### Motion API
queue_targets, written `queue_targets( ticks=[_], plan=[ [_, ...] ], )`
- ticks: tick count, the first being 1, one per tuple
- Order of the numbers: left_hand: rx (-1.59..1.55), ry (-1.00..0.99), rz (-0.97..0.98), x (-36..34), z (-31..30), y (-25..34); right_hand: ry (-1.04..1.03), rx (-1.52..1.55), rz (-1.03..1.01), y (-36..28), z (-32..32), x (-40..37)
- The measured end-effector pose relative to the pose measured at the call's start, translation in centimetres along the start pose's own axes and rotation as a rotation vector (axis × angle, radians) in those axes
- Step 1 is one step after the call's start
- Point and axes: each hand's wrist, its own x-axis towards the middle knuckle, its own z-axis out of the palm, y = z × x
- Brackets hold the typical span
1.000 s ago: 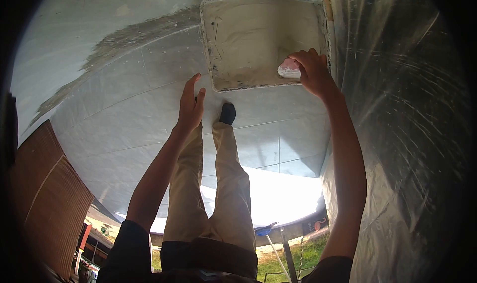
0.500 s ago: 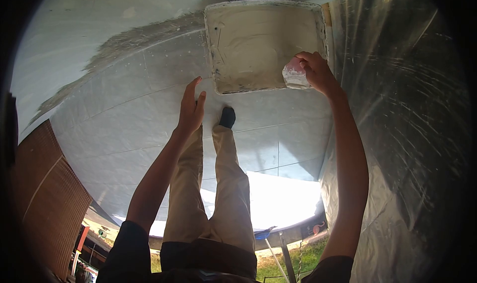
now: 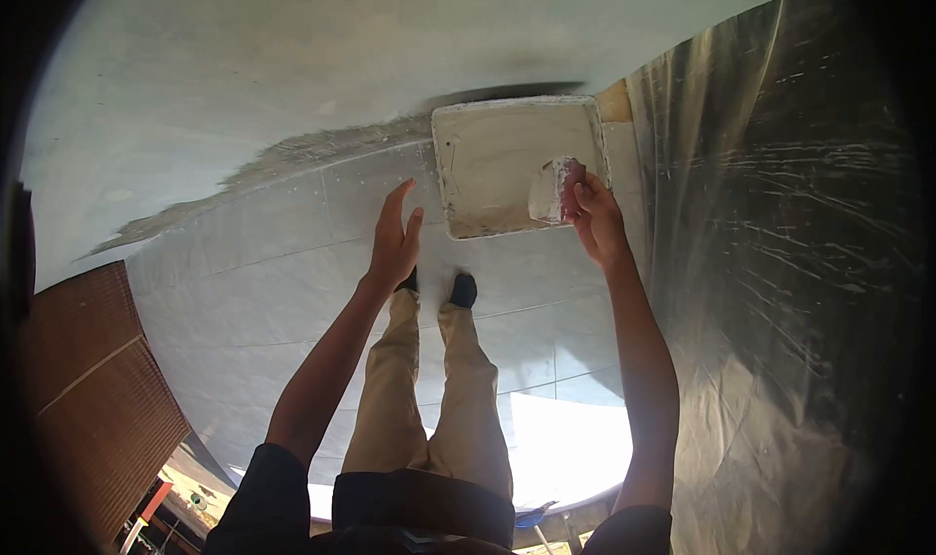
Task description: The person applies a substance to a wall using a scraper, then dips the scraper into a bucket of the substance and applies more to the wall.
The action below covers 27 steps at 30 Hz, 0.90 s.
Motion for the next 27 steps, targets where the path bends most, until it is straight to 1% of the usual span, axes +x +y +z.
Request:
queue_targets(
  ticks=[2, 5, 7, 9, 10, 12, 16, 18, 19, 21, 25, 27],
  plan=[
    [-0.025, 0.029, 0.072, 1.8, -1.6, 2.9, -0.07, 0.126, -0.099, -2.8, 2.0, -1.5],
    [0.002, 0.068, 0.194, 4.8, -4.8, 8.3, -0.103, 0.158, -0.257, -7.5, 4.7, -3.0],
    [0.002, 0.11, 0.272, 6.7, -7.0, 11.9, -0.184, 0.157, -0.368, -11.5, 6.6, -3.9],
    [0.002, 0.153, 0.348, 8.3, -9.5, 15.6, -0.151, 0.164, -0.482, -15.5, 8.9, -5.0],
    [0.001, 0.174, 0.374, 8.9, -10.8, 17.6, -0.171, 0.162, -0.518, -17.3, 9.9, -5.5],
    [0.003, 0.219, 0.44, 10.2, -13.3, 21.3, -0.212, 0.122, -0.71, -21.3, 12.0, -6.3],
    [0.006, 0.306, 0.561, 11.8, -18.4, 28.1, -0.251, 0.138, -0.871, -28.3, 16.0, -8.5],
    [0.014, 0.347, 0.616, 12.3, -21.3, 31.6, -0.2, 0.142, -0.956, -31.5, 18.0, -9.3],
    [0.01, 0.369, 0.639, 12.5, -22.7, 33.0, -0.222, 0.142, -0.983, -33.0, 19.3, -9.8],
    [0.015, 0.406, 0.686, 12.7, -25.2, 35.7, -0.186, 0.09, -1.099, -35.9, 21.9, -11.6],
    [0.01, 0.482, 0.77, 13.0, -31.3, 39.7, -0.211, 0.046, -1.23, -40.4, 27.4, -13.2],
    [0.017, 0.519, 0.792, 13.0, -34.5, 40.9, -0.145, -0.052, -1.319, -41.8, 30.8, -14.2]
  ],
)
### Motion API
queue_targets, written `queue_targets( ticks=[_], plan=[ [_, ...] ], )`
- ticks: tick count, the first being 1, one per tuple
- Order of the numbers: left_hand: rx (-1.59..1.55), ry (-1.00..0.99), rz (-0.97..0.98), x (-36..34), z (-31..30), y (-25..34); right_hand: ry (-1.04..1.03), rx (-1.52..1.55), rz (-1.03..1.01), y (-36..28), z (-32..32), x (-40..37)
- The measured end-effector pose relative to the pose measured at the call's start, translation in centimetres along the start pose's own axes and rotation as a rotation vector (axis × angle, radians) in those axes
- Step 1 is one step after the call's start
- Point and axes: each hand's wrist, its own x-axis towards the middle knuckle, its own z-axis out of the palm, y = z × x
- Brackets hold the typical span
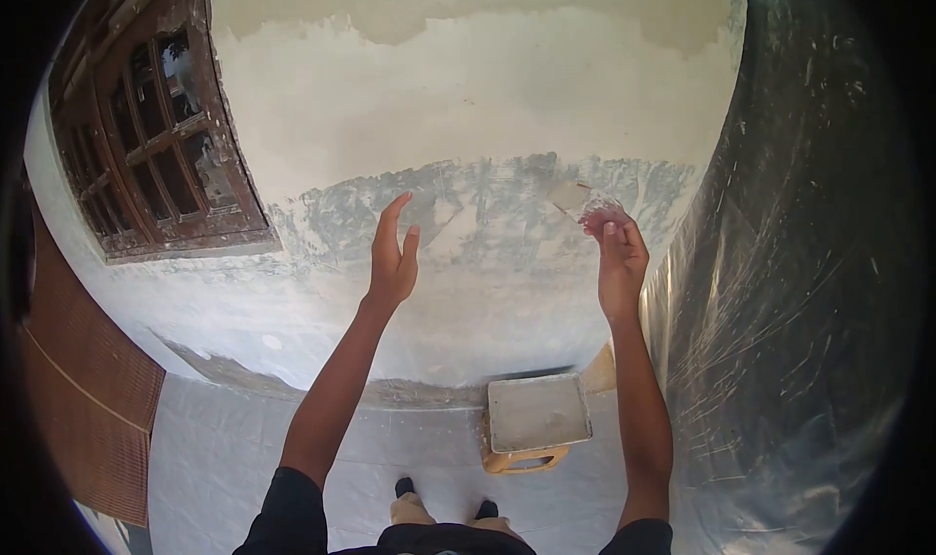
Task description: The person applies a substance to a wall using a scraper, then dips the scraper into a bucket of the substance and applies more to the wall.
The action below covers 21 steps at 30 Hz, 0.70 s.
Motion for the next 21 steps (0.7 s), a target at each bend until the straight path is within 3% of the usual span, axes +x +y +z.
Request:
queue_targets(
  ticks=[4, 15, 21],
  plan=[
    [0.043, 0.077, 0.086, 4.2, -5.6, -0.4, -0.062, -0.189, -0.143, -2.0, 6.6, 2.4],
    [0.214, 0.184, 0.303, 13.5, -21.2, -3.7, -0.115, -0.281, -0.378, -3.1, 25.3, 6.4],
    [0.217, 0.229, 0.336, 16.2, -26.0, -5.0, -0.159, -0.506, -0.743, -3.4, 33.2, 9.0]
  ],
)
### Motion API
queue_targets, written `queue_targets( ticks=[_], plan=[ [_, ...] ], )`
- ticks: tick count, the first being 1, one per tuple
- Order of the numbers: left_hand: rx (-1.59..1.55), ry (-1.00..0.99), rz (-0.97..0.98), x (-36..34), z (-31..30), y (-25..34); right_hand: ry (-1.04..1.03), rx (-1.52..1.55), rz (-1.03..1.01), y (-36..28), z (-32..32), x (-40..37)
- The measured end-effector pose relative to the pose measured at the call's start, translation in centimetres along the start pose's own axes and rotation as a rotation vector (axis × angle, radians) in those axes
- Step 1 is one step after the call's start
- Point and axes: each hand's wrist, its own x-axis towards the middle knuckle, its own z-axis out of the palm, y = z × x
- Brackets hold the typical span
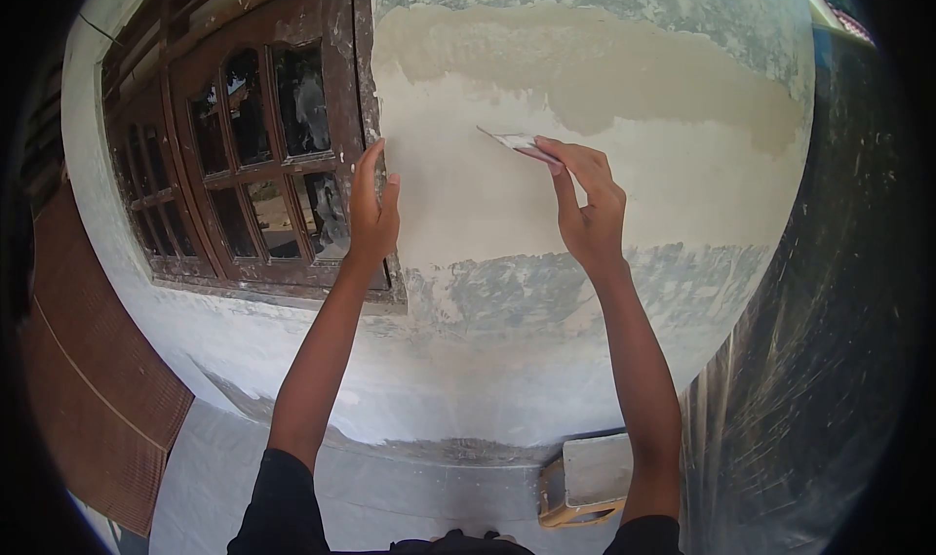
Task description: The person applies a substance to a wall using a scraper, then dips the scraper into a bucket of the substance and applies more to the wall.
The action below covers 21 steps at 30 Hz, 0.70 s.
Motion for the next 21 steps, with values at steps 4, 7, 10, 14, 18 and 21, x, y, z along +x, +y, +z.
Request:
queue_targets(
  ticks=[4, 7, 10, 14, 18, 21],
  plan=[
    [0.049, 0.04, -0.008, 1.1, -1.5, -1.2, -0.016, -0.033, -0.186, -0.4, 3.9, 2.7],
    [0.016, 0.077, 0.012, 2.3, -2.2, -2.9, -0.014, -0.065, -0.334, -0.2, 6.5, 4.8],
    [0.019, 0.088, 0.038, 3.9, -3.1, -4.1, -0.007, -0.091, -0.411, 0.0, 9.1, 6.4],
    [-0.019, 0.122, 0.09, 6.3, -3.6, -5.9, -0.01, -0.181, -0.522, 0.4, 12.1, 8.3],
    [-0.085, 0.134, 0.135, 8.1, -3.7, -7.8, -0.009, -0.302, -0.585, 0.7, 14.4, 9.1],
    [-0.137, 0.121, 0.177, 9.2, -3.6, -9.1, -0.02, -0.414, -0.581, 0.4, 15.4, 8.8]
  ],
)
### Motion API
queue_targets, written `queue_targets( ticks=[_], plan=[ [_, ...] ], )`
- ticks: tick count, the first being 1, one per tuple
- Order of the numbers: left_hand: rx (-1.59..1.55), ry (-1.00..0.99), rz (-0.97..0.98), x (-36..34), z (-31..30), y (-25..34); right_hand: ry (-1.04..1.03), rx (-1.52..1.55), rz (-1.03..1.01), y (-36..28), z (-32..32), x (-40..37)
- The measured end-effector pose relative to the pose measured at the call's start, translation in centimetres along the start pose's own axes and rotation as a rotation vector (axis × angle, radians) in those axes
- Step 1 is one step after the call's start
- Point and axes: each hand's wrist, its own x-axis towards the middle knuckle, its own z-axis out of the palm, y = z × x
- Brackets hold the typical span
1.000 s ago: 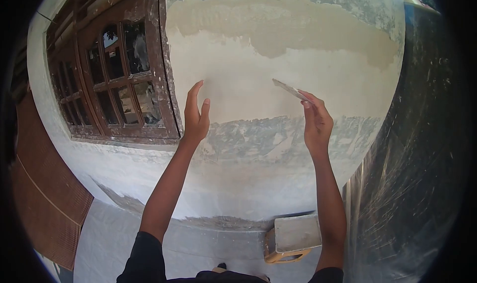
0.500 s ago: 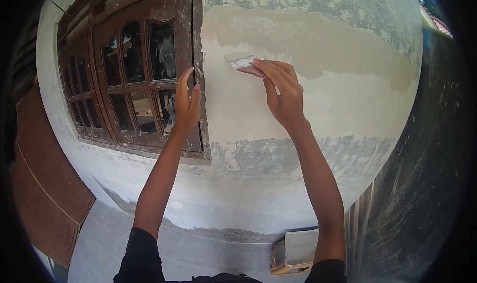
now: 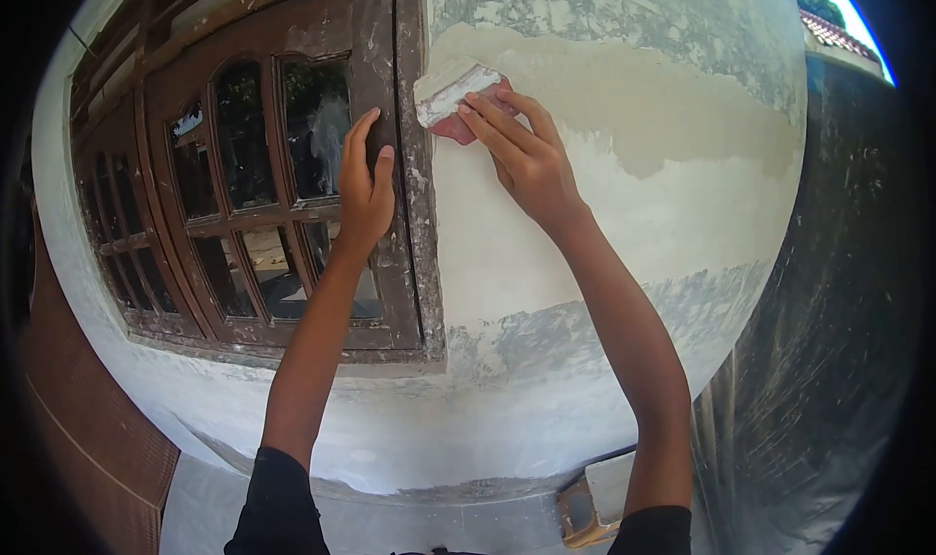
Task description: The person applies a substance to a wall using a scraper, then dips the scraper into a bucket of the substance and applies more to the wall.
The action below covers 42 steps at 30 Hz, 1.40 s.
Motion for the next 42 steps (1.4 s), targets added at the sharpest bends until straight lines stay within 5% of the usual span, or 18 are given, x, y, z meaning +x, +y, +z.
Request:
queue_targets(
  ticks=[14, 32, 42],
  plan=[
    [-0.17, 0.01, 0.143, 1.5, 0.6, -2.2, -0.387, -0.571, -0.127, -2.7, -0.6, 0.3],
    [-0.101, 0.006, 0.174, 1.4, 1.4, -2.0, -0.643, -0.576, -0.202, -3.7, -3.0, -1.5],
    [0.041, -0.017, 0.266, 1.7, 1.9, -2.1, -0.533, -0.337, -0.112, -5.5, -6.1, -3.7]
  ],
)
